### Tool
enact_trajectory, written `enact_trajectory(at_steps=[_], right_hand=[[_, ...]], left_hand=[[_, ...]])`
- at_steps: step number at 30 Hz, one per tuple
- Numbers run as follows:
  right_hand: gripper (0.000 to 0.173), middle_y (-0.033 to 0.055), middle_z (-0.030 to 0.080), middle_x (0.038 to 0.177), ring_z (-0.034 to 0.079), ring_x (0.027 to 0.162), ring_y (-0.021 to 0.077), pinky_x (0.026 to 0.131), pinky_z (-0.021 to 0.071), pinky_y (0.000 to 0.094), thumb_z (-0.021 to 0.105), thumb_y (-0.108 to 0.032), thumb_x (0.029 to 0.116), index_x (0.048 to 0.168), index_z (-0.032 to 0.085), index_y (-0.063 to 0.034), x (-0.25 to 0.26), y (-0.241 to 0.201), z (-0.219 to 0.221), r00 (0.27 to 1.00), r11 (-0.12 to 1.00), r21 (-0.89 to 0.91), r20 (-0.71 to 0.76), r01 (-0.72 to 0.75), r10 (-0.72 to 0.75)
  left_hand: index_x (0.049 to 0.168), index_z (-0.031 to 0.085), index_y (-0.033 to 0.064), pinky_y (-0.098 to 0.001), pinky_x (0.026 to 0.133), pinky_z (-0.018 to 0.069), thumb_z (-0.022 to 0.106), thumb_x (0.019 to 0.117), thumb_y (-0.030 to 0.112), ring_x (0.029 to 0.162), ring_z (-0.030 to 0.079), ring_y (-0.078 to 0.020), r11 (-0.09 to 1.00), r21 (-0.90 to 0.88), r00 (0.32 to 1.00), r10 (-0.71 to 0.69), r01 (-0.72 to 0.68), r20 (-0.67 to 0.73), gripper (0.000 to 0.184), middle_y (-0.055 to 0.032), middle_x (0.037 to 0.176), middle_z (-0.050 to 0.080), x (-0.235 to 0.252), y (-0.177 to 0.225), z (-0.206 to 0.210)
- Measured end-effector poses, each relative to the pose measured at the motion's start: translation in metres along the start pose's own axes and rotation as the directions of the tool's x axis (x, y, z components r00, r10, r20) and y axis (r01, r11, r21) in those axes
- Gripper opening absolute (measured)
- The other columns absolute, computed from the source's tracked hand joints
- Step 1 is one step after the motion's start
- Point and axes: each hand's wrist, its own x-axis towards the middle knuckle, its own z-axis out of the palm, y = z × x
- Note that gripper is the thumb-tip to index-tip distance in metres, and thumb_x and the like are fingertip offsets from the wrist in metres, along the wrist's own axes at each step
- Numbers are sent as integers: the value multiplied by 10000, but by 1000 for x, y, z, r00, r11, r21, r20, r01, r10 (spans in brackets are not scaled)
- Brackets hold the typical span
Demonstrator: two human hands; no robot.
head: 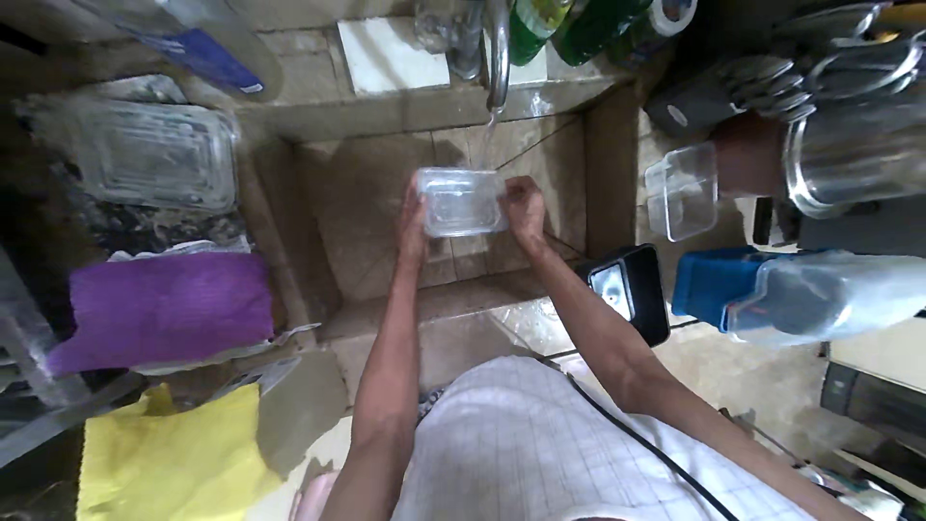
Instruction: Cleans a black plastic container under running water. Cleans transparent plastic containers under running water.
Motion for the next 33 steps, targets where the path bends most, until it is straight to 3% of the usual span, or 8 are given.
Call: enact_trajectory(at_steps=[7, 11, 16, 21, 24, 27, 29, 33], right_hand=[[305, 157, 717, 1038, 695, 956, 293, 863, 560, 496, 723, -92, 864, 1158, 684, -17, 8, -21, -17, 998, 983, -176, 28, -44, 50], [244, 135, 725, 966, 691, 905, 286, 820, 547, 527, 754, -189, 857, 1054, 732, -47, 15, -20, -22, 991, 979, -187, 87, -83, 101], [315, 153, 698, 920, 664, 870, 295, 812, 532, 531, 840, -268, 821, 974, 717, -21, 15, -19, -22, 985, 984, -171, 152, -51, 78], [271, 134, 675, 860, 644, 791, 262, 750, 530, 505, 730, -281, 909, 944, 700, -14, 24, -15, -21, 980, 987, -161, 197, -2, 34], [216, 104, 633, 816, 608, 731, 221, 688, 518, 463, 696, -242, 914, 920, 663, -29, 27, -16, -20, 980, 993, -105, 198, 48, -27], [218, 97, 637, 869, 622, 788, 214, 732, 524, 465, 617, -260, 969, 970, 648, -44, 23, -25, -22, 976, 989, -68, 183, 131, -117], [228, 95, 667, 905, 655, 817, 216, 751, 543, 470, 565, -270, 1007, 1038, 646, -58, 17, -33, -26, 978, 986, -68, 156, 149, -137], [255, 124, 747, 995, 746, 750, 230, 669, 645, 401, 453, -176, 1085, 1252, 532, -1, 6, -32, -33, 984, 981, 194, 175, -25, -10]], left_hand=[[1605, 306, 110, -435, 1019, 552, 517, 1050, 177, 1286, 586, -250, 997, -76, 993, -14, 23, 117, 598, -131, 1533, 482, -20, -6, -3], [1611, 304, 139, -438, 1005, 561, 547, 1036, 216, 1284, 586, -251, 995, -99, 990, -2, 17, 142, 628, -116, 1534, 485, -22, -8, -9], [1602, 308, 105, -414, 1001, 564, 561, 1023, 199, 1248, 610, -224, 997, -76, 989, -19, 30, 145, 639, -121, 1492, 524, -20, 1, -13], [1609, 291, 154, -455, 1054, 530, 537, 1030, 358, 1309, 565, -228, 989, -136, 986, -33, 55, 162, 662, -92, 1510, 508, -12, 2, -18], [1610, 278, 175, -475, 1047, 532, 517, 1045, 337, 1309, 563, -250, 979, -189, 986, -41, 72, 164, 634, -99, 1507, 507, -9, 1, -22], [1600, 279, 152, -490, 987, 572, 669, 934, 157, 1249, 605, -283, 981, -174, 990, -66, 87, 125, 772, -136, 1477, 519, -8, -1, -23], [1583, 309, 124, -476, 955, 586, 668, 899, 44, 1217, 622, -279, 987, -141, 995, -62, 72, 75, 777, -146, 1458, 531, -8, -2, -24], [1533, 404, 43, -399, 983, 573, 657, 894, -10, 1208, 630, -227, 997, 78, 999, 23, -20, -36, 690, -158, 1426, 566, -12, 7, -43]])
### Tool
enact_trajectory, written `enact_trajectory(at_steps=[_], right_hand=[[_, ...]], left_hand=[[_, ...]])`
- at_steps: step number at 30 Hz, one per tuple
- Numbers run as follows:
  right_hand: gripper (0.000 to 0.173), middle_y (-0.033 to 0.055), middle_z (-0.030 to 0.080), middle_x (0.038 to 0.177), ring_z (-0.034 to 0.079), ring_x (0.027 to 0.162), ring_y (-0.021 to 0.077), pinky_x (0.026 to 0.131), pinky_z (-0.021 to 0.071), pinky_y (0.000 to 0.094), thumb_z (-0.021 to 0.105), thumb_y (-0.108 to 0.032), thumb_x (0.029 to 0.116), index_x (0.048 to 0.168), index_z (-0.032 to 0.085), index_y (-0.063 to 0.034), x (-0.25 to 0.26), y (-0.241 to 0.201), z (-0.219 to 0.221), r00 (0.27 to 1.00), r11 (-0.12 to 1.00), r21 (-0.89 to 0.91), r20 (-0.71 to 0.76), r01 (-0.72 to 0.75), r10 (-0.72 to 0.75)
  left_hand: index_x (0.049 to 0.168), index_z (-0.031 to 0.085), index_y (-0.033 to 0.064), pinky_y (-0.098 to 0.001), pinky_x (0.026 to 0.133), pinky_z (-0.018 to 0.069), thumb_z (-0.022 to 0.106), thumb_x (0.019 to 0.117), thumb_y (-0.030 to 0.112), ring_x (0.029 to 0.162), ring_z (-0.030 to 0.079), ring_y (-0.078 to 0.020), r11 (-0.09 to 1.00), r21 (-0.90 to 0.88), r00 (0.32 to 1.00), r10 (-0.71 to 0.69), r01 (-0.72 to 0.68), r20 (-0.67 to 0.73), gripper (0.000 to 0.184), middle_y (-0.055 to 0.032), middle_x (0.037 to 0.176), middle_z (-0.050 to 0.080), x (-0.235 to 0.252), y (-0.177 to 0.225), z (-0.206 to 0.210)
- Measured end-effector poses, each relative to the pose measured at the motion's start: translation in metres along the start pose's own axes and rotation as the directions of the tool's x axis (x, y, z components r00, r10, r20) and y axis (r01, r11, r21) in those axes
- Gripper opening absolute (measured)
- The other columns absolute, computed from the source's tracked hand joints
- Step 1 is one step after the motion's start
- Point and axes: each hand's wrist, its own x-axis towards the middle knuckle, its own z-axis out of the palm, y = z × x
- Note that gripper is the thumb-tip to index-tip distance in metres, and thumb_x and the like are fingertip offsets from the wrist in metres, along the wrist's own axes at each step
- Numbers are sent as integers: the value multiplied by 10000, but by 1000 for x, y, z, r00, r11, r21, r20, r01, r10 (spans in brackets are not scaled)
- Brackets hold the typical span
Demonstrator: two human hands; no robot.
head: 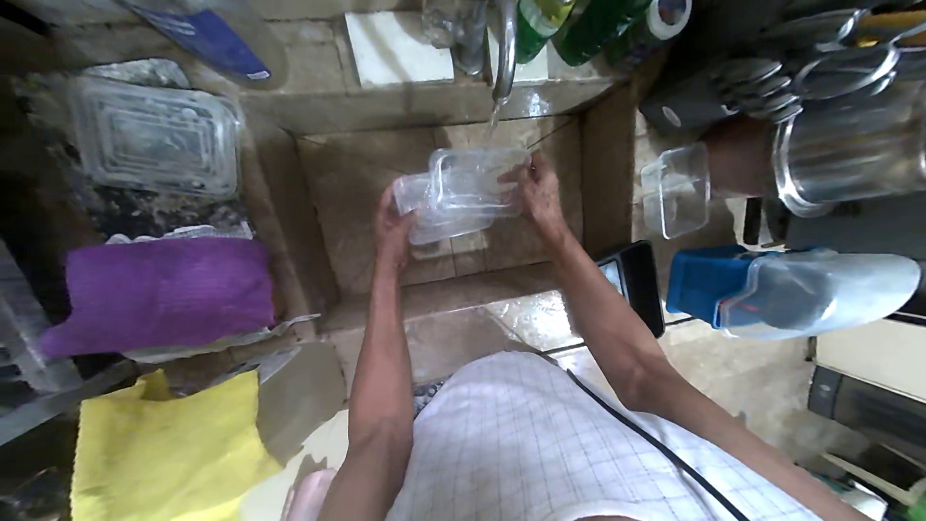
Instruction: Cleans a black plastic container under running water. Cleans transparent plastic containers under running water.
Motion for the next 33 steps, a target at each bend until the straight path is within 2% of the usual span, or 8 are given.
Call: enact_trajectory(at_steps=[5, 7, 10, 14, 18, 23, 28, 33], right_hand=[[431, 146, 731, 983, 716, 672, 239, 595, 628, 394, 506, -139, 1041, 1439, 383, -28, 0, 30, -5, 995, 983, 180, -77, -42, 57], [463, 107, 725, 1050, 702, 781, 193, 698, 605, 378, 498, -145, 1048, 1496, 441, -40, -6, 26, -12, 983, 981, -160, -129, 111, -132], [467, 163, 662, 1275, 644, 1142, 345, 916, 548, 506, 508, -13, 952, 1397, 613, -107, -14, 25, -16, 855, 673, -652, -72, 349, -513], [501, 129, 581, 1442, 554, 1274, 403, 942, 460, 595, 637, -7, 886, 1363, 630, -162, -23, 36, -12, 790, 432, -795, 93, 425, -606], [515, 135, 602, 1412, 572, 1276, 370, 940, 498, 558, 565, 32, 886, 1372, 619, -128, -33, 45, -7, 840, 581, -725, -8, 369, -543], [417, 166, 624, 1368, 658, 1175, 246, 952, 572, 398, 429, -9, 1024, 1429, 528, -28, -54, 42, 21, 988, 984, -83, -18, 155, -157], [371, 83, 691, 1207, 703, 901, 209, 713, 602, 383, 374, -234, 1102, 1415, 537, -120, -68, 26, 46, 952, 838, 464, 232, -289, 200], [431, 94, 668, 1231, 654, 1097, 160, 948, 569, 391, 334, -305, 1119, 1413, 535, -62, -78, 24, 48, 980, 843, 507, 169, -177, 104]], left_hand=[[1490, 528, 127, -428, 1080, 492, 624, 964, 84, 1304, 578, -236, 778, 625, 984, 58, 60, -167, 536, -137, 1471, 561, -24, 58, -43], [1459, 561, 121, -505, 1130, 439, 595, 944, 78, 1366, 524, -311, 590, 807, 978, 155, 21, -139, 519, -173, 1475, 544, -39, 82, -56], [1416, 599, 124, -545, 1064, 485, 543, 925, 29, 1335, 542, -373, 353, 933, 957, 287, -66, -41, 503, -200, 1476, 528, -56, 109, -62], [1411, 618, 183, -552, 1021, 506, 513, 934, 24, 1317, 557, -383, 277, 956, 924, 382, -100, -14, 514, -178, 1516, 503, -64, 111, -66], [1404, 622, 125, -482, 1098, 469, 510, 920, -8, 1350, 540, -338, 350, 913, 887, 460, -208, 26, 515, -193, 1486, 530, -73, 117, -66], [1426, 556, -8, -330, 1081, 496, 561, 915, -47, 1291, 589, -173, 807, 514, 923, 378, -291, -71, 512, -141, 1439, 588, -74, 103, -56], [1476, 506, 24, -371, 969, 582, 617, 917, -36, 1173, 652, -182, 967, 208, 984, 165, -149, -60, 573, -125, 1394, 605, -73, 76, -22], [1495, 505, 56, -355, 1029, 535, 533, 911, -71, 1248, 611, -166, 965, 250, 996, 86, -79, -19, 599, -116, 1463, 571, -60, 53, 0]])
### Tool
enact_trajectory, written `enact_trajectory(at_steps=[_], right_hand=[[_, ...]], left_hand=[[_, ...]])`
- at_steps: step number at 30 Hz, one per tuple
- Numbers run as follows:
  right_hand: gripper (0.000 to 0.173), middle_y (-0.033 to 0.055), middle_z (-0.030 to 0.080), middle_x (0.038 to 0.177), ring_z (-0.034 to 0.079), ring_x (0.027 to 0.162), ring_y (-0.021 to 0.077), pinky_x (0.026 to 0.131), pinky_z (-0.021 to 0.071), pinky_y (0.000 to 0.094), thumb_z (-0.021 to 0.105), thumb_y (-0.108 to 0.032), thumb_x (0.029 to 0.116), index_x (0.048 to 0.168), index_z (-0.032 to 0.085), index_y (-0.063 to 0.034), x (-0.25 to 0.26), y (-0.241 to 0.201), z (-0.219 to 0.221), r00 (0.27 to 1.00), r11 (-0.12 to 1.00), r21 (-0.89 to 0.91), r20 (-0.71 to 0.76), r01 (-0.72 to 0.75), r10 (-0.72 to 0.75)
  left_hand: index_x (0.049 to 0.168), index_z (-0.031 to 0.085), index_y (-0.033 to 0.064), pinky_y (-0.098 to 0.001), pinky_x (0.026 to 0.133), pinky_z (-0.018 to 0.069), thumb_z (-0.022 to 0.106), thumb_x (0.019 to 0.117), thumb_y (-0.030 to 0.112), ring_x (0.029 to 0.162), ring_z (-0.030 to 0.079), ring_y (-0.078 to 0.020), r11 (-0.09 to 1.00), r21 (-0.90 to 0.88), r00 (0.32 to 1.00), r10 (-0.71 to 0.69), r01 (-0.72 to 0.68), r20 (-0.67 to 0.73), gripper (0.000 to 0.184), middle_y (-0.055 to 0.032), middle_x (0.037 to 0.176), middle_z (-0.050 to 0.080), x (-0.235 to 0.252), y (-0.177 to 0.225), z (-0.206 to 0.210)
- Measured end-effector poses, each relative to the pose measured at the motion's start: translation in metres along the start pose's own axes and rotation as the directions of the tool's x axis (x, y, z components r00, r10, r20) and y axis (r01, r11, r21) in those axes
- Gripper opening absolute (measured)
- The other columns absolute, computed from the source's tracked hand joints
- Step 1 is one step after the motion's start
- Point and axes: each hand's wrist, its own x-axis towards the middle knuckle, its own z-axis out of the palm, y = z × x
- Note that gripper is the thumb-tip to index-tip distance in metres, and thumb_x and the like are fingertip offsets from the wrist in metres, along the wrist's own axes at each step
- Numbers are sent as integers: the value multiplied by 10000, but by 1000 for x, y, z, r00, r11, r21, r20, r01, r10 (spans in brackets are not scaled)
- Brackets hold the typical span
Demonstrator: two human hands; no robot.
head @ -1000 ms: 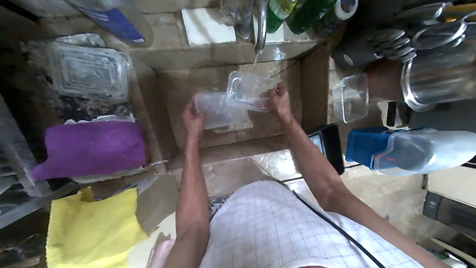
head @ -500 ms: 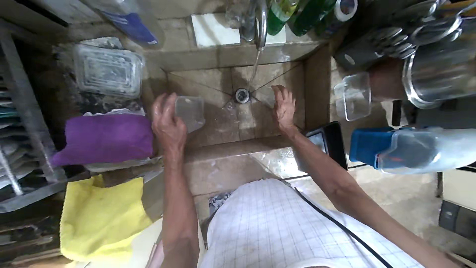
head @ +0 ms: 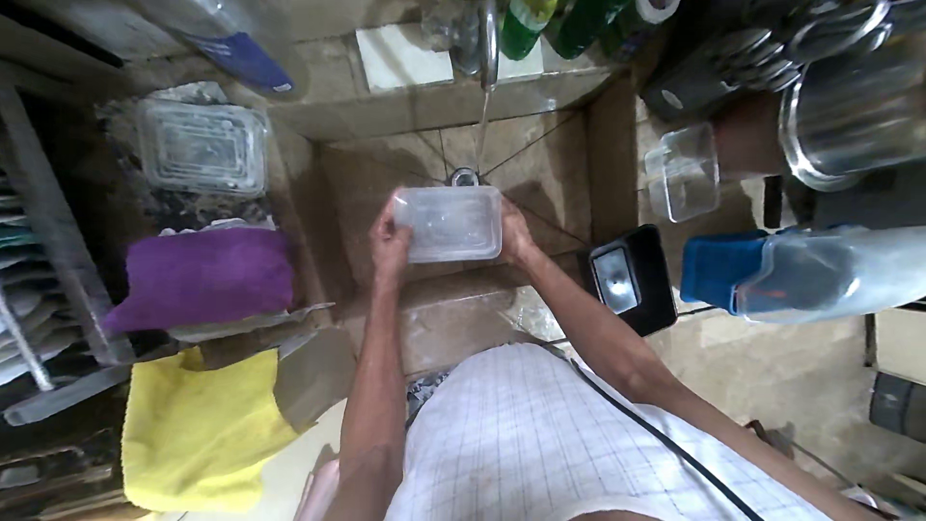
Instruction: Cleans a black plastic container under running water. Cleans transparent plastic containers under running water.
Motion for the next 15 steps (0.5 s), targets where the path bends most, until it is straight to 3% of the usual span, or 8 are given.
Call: enact_trajectory(at_steps=[6, 9, 10, 13, 15], right_hand=[[658, 98, 703, 1156, 684, 1049, 196, 903, 590, 432, 200, -565, 1095, 1356, 585, -100, 15, -10, -4, 997, 995, 75, 6, -73, 73], [768, 98, 636, 1350, 636, 1205, 221, 994, 558, 465, 121, -652, 1054, 1495, 464, -125, 28, -12, -18, 980, 994, 54, 178, -99, 88], [746, 103, 604, 1406, 616, 1245, 234, 1008, 553, 475, 183, -653, 1054, 1533, 424, -134, 33, -10, -24, 971, 996, 0, 220, -94, 91], [668, 109, 611, 1398, 632, 1221, 220, 1002, 561, 448, 605, -471, 997, 1553, 418, -152, 46, -5, -28, 983, 984, -165, 160, -65, 91], [636, 114, 631, 1358, 657, 1165, 208, 968, 575, 425, 654, -393, 983, 1531, 442, -149, 58, -11, -22, 998, 969, -240, 28, -55, 64]], left_hand=[[1557, 428, 107, -385, 1060, 521, 541, 940, -55, 1304, 576, -184, 997, -13, 996, -70, 71, 49, 648, -110, 1519, 516, 16, -16, 17], [1561, 405, 90, -381, 1054, 521, 552, 937, -56, 1303, 572, -194, 996, 43, 997, -75, 75, 2, 658, -134, 1517, 506, 22, -23, 24], [1562, 403, 85, -387, 1066, 513, 550, 927, -61, 1315, 564, -203, 993, 87, 997, -79, 80, -14, 668, -143, 1521, 501, 25, -25, 27], [1557, 413, 78, -425, 1101, 491, 524, 924, -79, 1350, 546, -239, 974, 168, 988, -143, 152, -61, 662, -163, 1520, 505, 37, -28, 42], [1567, 384, 56, -448, 1101, 483, 518, 952, -59, 1350, 541, -280, 957, 149, 966, -235, 249, -108, 639, -202, 1512, 499, 55, -27, 56]])
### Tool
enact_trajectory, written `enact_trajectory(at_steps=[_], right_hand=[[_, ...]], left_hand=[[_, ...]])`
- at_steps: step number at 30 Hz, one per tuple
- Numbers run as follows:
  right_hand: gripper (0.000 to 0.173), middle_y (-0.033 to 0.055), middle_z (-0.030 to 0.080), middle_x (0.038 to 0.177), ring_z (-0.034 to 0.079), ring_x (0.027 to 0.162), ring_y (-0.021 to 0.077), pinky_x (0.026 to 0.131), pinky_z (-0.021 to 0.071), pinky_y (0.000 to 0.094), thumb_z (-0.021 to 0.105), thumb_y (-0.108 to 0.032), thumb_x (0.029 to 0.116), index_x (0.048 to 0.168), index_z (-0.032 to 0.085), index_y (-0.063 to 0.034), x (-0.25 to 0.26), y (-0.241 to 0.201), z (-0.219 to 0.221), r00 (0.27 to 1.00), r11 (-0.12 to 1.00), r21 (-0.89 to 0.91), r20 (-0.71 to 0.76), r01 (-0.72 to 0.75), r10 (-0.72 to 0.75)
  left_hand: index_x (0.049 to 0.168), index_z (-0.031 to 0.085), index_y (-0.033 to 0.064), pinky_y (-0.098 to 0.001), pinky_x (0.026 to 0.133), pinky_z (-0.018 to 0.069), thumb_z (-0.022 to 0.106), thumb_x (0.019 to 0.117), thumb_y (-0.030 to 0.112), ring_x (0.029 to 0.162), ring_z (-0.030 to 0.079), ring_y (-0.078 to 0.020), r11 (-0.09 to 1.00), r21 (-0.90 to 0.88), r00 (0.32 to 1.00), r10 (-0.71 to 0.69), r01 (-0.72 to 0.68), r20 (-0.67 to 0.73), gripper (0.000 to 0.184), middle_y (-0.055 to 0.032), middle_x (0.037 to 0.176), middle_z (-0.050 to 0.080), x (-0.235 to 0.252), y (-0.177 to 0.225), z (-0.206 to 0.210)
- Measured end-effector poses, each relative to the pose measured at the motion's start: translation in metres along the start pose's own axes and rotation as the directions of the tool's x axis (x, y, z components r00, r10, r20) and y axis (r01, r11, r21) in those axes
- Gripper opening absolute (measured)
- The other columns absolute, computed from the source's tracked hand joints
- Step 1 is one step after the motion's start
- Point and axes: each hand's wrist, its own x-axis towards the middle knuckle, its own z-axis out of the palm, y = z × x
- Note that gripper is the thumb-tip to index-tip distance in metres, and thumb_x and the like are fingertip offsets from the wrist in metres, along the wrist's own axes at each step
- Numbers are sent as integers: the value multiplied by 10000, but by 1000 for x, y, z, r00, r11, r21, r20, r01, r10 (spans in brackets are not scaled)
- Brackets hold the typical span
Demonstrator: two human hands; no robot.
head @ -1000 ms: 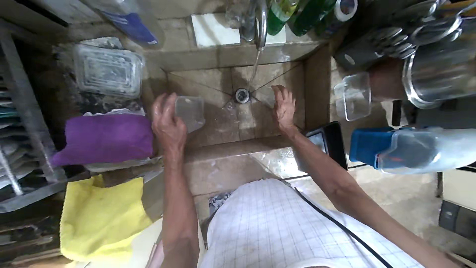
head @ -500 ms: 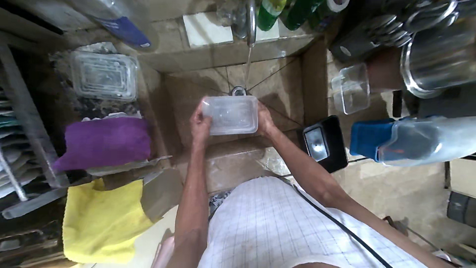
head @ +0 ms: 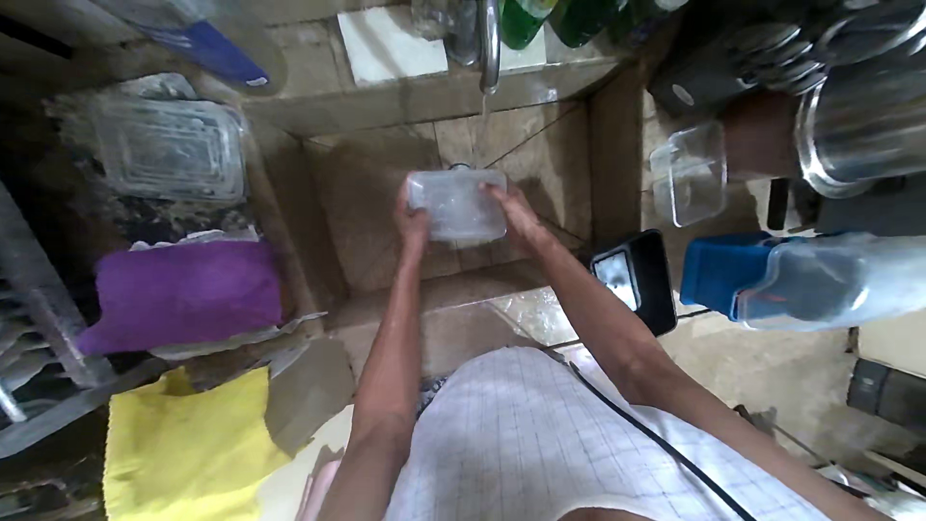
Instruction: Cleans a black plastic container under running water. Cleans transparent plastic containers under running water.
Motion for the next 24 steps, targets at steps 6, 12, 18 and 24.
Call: enact_trajectory(at_steps=[6, 12, 18, 24], right_hand=[[618, 121, 648, 1323, 672, 1136, 225, 936, 595, 440, 586, -472, 1022, 1504, 472, -102, 47, -28, -59, 969, 999, 17, -240, -46, 49], [671, 88, 608, 1406, 640, 1212, 226, 966, 579, 472, 482, -617, 1020, 1542, 439, -198, 59, -38, -74, 973, 994, -57, -217, -93, 79], [555, 99, 502, 1540, 518, 1377, 196, 1124, 462, 443, 435, -458, 1087, 1542, 452, -140, 73, -10, 16, 998, 993, -110, -41, 33, -38], [603, 109, 668, 1284, 669, 1133, 216, 947, 585, 449, 428, -556, 1062, 1445, 534, -103, 72, -10, -43, 986, 995, 84, -148, -60, 72]], left_hand=[[1578, 370, 86, -446, 1173, 396, 403, 1092, 247, 1440, 437, -241, 997, -77, 975, 26, -9, 223, 513, -157, 1582, 426, 48, 39, 61], [1591, 358, 142, -507, 1188, 379, 218, 1107, 520, 1472, 396, -231, 971, -149, 951, -140, 186, 276, 630, -109, 1606, 407, 73, 10, 94], [1529, 443, 88, -486, 1106, 462, 267, 1108, 511, 1351, 524, -253, 946, -149, 958, -284, 287, 41, 622, -162, 1498, 516, 66, -7, 8], [1536, 427, 33, -499, 1193, 357, 271, 1128, 411, 1455, 417, -291, 973, -129, 981, -181, 189, 74, 577, -191, 1566, 443, 57, 16, 72]])
